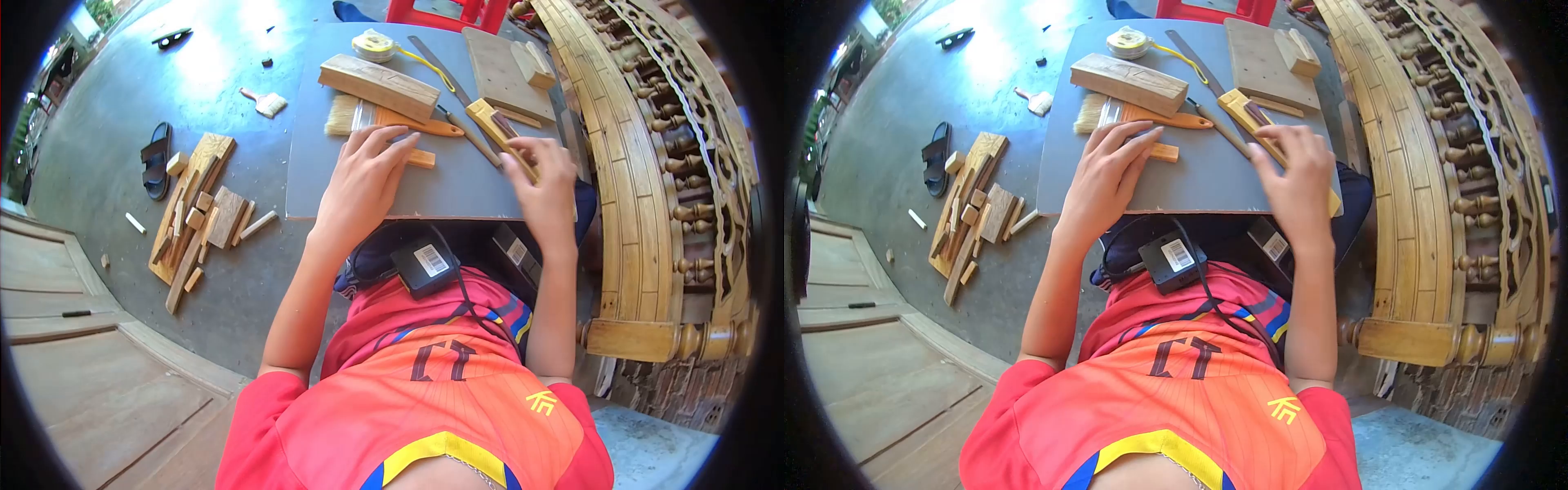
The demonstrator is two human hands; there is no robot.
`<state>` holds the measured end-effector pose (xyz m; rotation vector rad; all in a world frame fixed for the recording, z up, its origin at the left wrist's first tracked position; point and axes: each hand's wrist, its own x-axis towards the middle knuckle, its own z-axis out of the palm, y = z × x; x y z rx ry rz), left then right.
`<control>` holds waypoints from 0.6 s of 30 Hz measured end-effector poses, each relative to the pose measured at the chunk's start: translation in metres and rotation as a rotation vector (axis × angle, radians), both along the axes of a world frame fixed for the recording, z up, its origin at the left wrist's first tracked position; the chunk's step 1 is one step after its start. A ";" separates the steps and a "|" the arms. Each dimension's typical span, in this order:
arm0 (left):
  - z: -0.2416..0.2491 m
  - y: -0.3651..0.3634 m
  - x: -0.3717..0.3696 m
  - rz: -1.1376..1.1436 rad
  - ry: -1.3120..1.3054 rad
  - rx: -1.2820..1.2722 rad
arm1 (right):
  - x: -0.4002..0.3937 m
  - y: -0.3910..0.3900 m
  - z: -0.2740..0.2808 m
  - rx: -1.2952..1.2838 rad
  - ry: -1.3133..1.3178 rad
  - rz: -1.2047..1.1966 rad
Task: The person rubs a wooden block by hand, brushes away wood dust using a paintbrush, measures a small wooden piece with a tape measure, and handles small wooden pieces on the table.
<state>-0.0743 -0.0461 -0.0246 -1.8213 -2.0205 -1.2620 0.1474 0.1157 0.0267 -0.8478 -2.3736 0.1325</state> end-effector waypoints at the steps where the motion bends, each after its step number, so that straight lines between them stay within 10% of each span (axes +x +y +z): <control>1: 0.001 0.000 0.001 0.005 -0.011 -0.005 | -0.006 -0.003 -0.005 0.041 -0.025 0.016; 18: 0.016 0.022 0.054 -0.129 0.177 0.042 | -0.008 -0.049 0.024 -0.065 0.013 0.270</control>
